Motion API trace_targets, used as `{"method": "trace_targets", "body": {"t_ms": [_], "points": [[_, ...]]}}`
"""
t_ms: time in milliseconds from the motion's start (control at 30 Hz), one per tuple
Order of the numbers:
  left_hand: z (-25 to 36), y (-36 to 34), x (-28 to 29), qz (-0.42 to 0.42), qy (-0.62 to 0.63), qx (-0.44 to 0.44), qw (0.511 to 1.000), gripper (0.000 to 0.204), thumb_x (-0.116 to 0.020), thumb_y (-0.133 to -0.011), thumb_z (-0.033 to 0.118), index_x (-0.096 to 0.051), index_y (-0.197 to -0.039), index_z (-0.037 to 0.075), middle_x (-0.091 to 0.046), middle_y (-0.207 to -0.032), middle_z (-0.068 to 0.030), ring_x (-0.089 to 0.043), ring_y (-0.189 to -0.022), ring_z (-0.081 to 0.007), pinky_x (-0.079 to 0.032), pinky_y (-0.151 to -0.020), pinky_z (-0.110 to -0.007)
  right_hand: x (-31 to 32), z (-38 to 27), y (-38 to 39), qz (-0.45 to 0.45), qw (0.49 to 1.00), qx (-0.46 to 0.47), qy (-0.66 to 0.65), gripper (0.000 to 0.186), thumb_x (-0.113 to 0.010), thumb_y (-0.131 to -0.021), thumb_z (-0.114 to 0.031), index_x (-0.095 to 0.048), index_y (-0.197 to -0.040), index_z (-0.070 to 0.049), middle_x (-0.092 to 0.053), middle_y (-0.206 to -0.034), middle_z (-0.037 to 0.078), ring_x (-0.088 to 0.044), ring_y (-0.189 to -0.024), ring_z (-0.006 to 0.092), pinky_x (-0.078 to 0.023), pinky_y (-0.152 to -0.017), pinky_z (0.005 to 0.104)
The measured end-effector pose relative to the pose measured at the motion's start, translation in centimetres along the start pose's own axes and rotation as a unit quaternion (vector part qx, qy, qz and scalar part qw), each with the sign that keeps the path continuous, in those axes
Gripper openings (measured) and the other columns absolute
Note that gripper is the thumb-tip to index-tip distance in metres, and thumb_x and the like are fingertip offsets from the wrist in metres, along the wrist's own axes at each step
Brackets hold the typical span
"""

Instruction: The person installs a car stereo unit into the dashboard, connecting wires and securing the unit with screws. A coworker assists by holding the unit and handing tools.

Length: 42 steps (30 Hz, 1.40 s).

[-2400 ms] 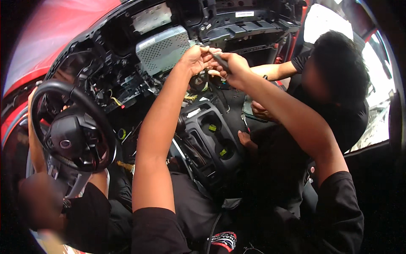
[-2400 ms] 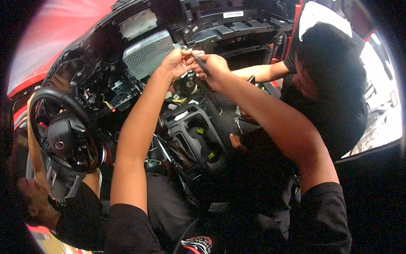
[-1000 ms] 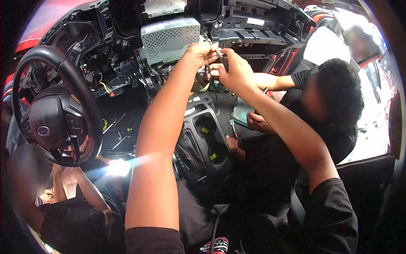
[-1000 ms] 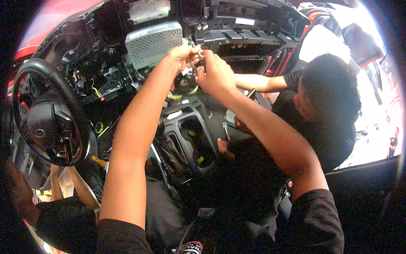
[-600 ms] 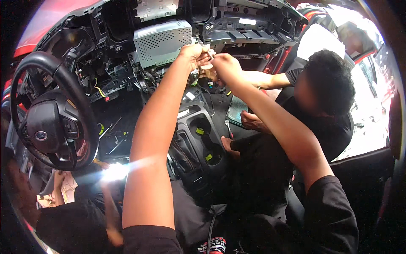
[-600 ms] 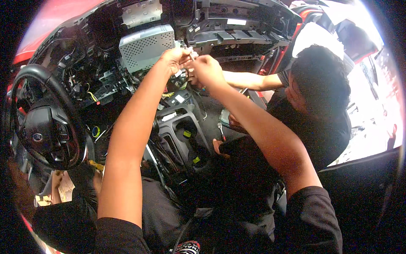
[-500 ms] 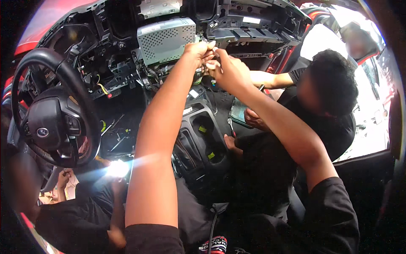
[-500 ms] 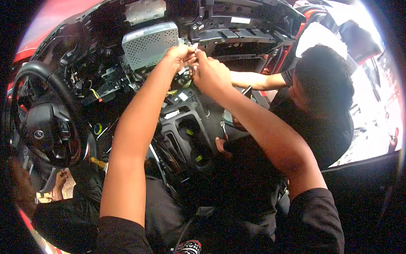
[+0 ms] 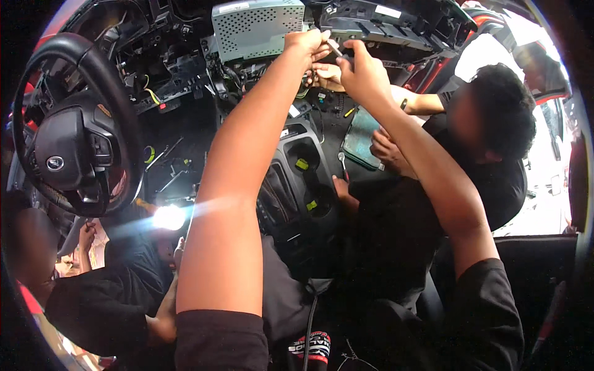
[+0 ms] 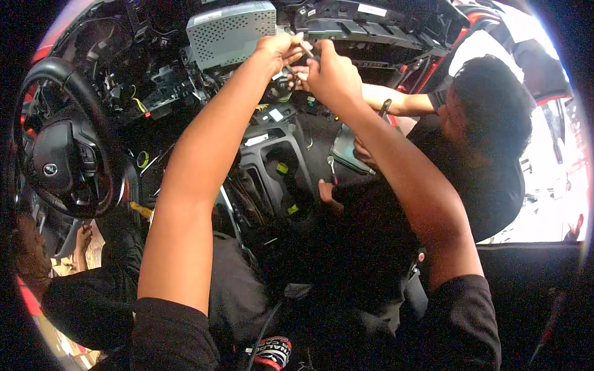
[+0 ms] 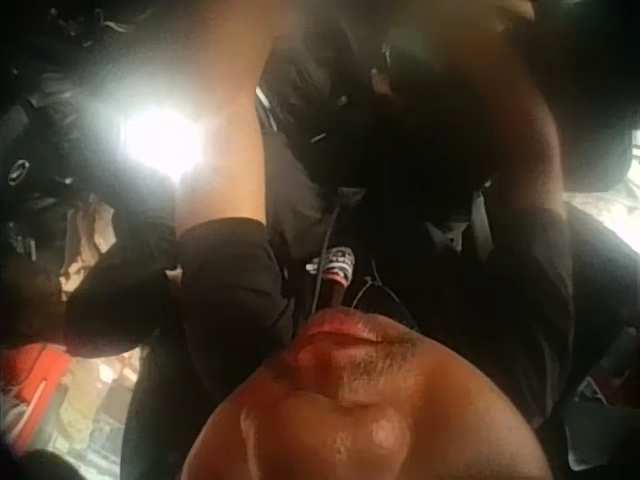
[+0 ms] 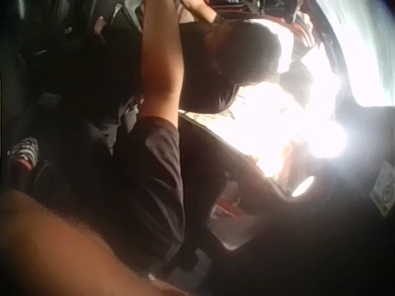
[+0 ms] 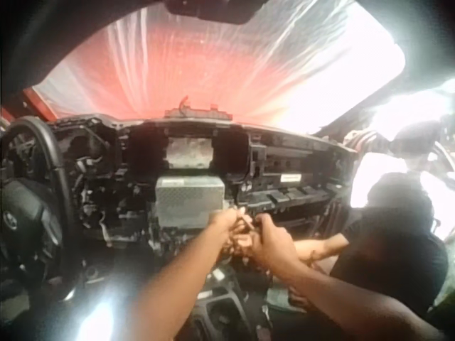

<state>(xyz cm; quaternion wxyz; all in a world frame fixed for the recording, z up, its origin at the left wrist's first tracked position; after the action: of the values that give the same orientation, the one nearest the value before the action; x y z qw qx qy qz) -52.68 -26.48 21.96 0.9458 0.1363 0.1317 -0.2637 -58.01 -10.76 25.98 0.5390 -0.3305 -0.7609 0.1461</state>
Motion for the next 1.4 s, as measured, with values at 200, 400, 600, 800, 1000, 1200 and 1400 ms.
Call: {"method": "trace_targets", "body": {"t_ms": [200,400,600,800,1000,1200,1400], "points": [[-0.1,-0.9,-0.2,-0.067,0.015,0.027,0.997,0.014,-0.053,-0.097,0.017,-0.061,-0.097,0.007,-0.072,-0.099,-0.0101,-0.069,-0.089,-0.0149,-0.054,-0.078,-0.026,-3.9,2.8,1.0,-0.129,0.531,-0.463,-0.698,0.018,-0.033,-0.098,-0.013,-0.044,-0.108,-0.003,-0.055,-0.084,0.013,-0.042,-0.050,0.0100,-0.032,-0.035,0.0199],[0.5,-1.9,1.4,-0.005,0.017,0.000,1.000,0.013,-0.058,-0.092,0.014,-0.062,-0.087,0.003,-0.070,-0.081,-0.0109,-0.069,-0.064,-0.0175,-0.056,-0.054,-0.026,0.2,-2.2,0.3,-0.061,0.990,-0.095,-0.088,0.038,-0.058,-0.089,-0.031,-0.053,-0.110,0.000,-0.068,-0.083,0.019,-0.069,-0.073,0.0244,-0.054,-0.066,0.0380],[0.1,-1.4,0.4,-0.034,0.030,0.011,0.999,0.011,-0.057,-0.094,0.020,-0.063,-0.094,0.010,-0.070,-0.089,-0.0028,-0.066,-0.087,-0.0135,-0.053,-0.075,-0.030,-2.2,0.2,0.8,-0.209,0.586,-0.389,-0.679,0.019,-0.046,-0.097,-0.019,-0.052,-0.101,-0.001,-0.054,-0.064,0.003,-0.042,-0.048,0.0076,-0.029,-0.038,0.0215],[-1.6,-5.6,1.0,-0.156,0.042,0.004,0.987,0.015,-0.053,-0.095,0.018,-0.061,-0.098,0.006,-0.068,-0.094,-0.0085,-0.064,-0.084,-0.0179,-0.053,-0.075,-0.031,-1.5,-2.1,1.4,-0.217,0.784,-0.351,-0.463,0.029,-0.051,-0.093,-0.029,-0.061,-0.093,-0.002,-0.064,-0.075,0.010,-0.060,-0.059,0.0199,-0.051,-0.056,0.0373],[-2.6,-7.9,-0.2,0.102,0.056,-0.072,0.991,0.010,-0.053,-0.087,0.010,-0.057,-0.084,0.002,-0.061,-0.071,-0.0145,-0.059,-0.056,-0.0211,-0.045,-0.046,-0.036,-0.8,0.3,-1.1,-0.022,0.995,0.052,0.076,0.034,-0.060,-0.087,-0.027,-0.061,-0.112,-0.004,-0.066,-0.096,0.023,-0.065,-0.094,0.0396,-0.052,-0.077,0.0468],[-2.2,-6.5,-3.8,0.020,0.240,-0.008,0.971,0.019,-0.042,-0.092,0.003,-0.056,-0.090,-0.009,-0.067,-0.071,-0.0211,-0.068,-0.054,-0.0292,-0.046,-0.033,-0.034,-4.1,4.8,-1.1,-0.334,0.443,-0.365,-0.748,0.020,-0.048,-0.100,-0.020,-0.057,-0.105,-0.003,-0.055,-0.082,0.003,-0.036,-0.050,0.0031,-0.024,-0.034,0.0155],[-1.5,-6.0,-4.1,0.124,0.144,-0.035,0.981,0.011,-0.049,-0.088,-0.002,-0.056,-0.091,-0.011,-0.065,-0.071,-0.0235,-0.067,-0.054,-0.0317,-0.053,-0.037,-0.037,-1.9,4.5,-1.5,-0.111,0.994,-0.010,-0.023,0.035,-0.060,-0.091,-0.033,-0.065,-0.113,-0.006,-0.065,-0.075,0.004,-0.057,-0.062,0.0097,-0.041,-0.053,0.0225]]}}
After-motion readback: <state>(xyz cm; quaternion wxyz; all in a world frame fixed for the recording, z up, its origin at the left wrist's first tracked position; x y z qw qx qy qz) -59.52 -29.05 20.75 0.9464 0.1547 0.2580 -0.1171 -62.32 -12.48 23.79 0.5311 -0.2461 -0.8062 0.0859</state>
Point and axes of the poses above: each hand's wrist, its own y-axis away from the middle knuckle, its own x-axis out of the back of the hand, z = x × y, the point moved 5 cm from there along -y, towards the middle knuckle
